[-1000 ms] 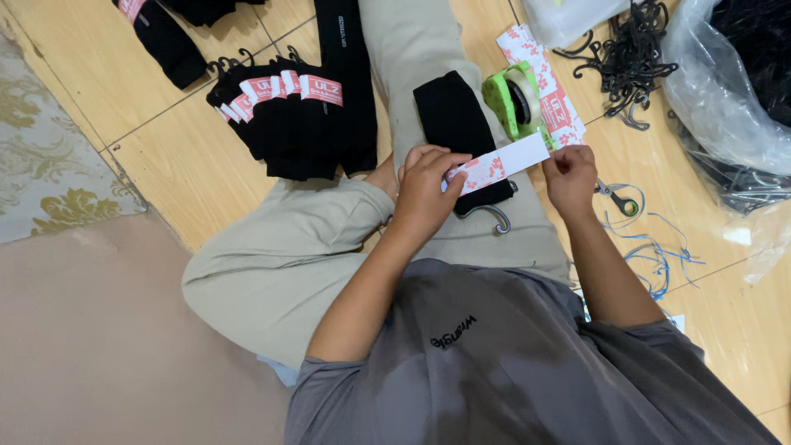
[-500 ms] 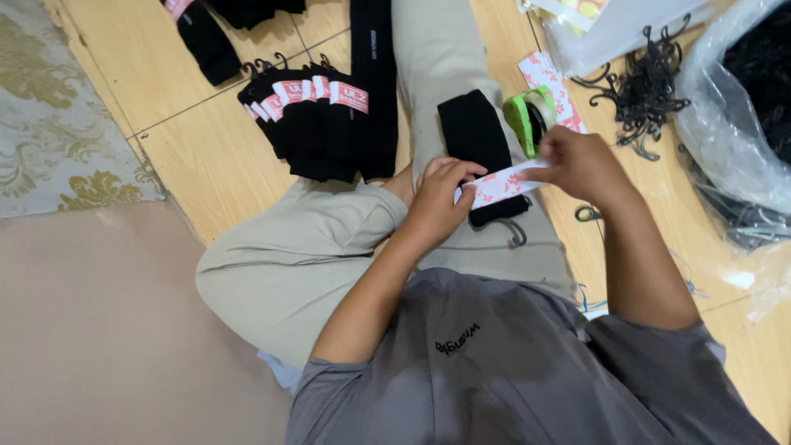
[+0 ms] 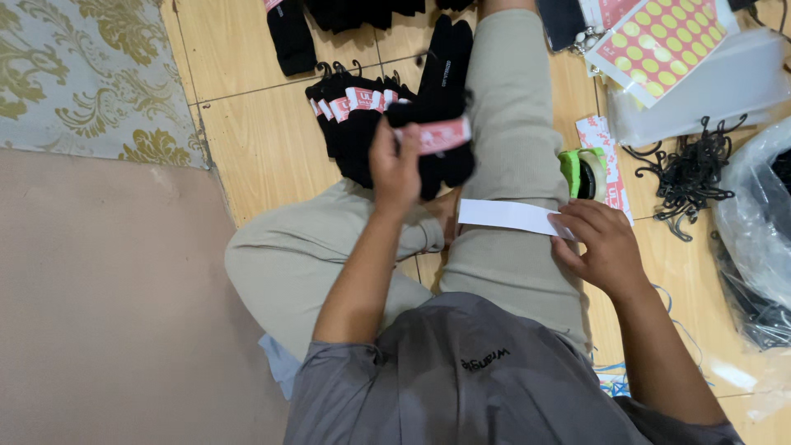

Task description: The person sits on the floor and packages black socks by attaching plastic hangers and wrapping them with paper labels. They then place the labeled socks into clear plastic bags and seal them.

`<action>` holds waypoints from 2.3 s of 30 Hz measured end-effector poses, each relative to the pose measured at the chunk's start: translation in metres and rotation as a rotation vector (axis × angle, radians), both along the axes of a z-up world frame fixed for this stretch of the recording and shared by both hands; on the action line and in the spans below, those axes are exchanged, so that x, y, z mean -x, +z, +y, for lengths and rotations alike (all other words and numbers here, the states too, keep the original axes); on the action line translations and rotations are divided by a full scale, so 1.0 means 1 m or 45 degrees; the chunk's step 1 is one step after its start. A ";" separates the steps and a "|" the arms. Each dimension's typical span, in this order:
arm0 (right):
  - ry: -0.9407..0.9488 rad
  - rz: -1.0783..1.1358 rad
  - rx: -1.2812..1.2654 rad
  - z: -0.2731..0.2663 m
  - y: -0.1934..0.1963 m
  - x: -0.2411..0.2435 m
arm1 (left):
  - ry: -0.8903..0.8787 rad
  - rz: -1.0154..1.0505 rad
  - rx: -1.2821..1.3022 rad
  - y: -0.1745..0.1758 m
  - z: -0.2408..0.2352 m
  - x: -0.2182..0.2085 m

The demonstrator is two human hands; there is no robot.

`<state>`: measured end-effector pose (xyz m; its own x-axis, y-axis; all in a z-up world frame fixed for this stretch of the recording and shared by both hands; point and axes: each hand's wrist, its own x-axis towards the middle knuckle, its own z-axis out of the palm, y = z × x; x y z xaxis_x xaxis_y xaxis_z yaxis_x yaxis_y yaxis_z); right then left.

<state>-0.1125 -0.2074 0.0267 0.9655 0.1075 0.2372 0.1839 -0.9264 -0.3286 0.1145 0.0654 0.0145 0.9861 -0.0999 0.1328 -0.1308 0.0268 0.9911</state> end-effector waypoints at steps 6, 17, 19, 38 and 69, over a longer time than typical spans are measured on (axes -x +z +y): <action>0.025 0.125 0.051 -0.012 0.017 -0.029 | 0.341 -0.239 -1.398 -0.049 0.034 -0.035; 0.077 0.058 0.163 -0.010 -0.183 -0.385 | -0.175 -0.136 -1.896 -0.075 0.054 -0.044; -0.021 0.085 0.352 -0.008 -0.238 -0.438 | -0.104 -0.044 -1.885 -0.083 0.059 -0.050; 0.328 -0.415 -0.120 0.040 0.062 -0.271 | -0.455 -0.173 -0.723 -0.147 0.016 -0.015; -0.218 0.102 -0.183 -0.097 0.047 -0.175 | -1.895 0.789 -0.464 0.060 -0.005 0.118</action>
<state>0.0620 -0.3043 0.0736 0.9832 -0.0884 0.1599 -0.0037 -0.8844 -0.4667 -0.0032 0.0607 0.0749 -0.1064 -0.8814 -0.4603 0.1881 -0.4724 0.8611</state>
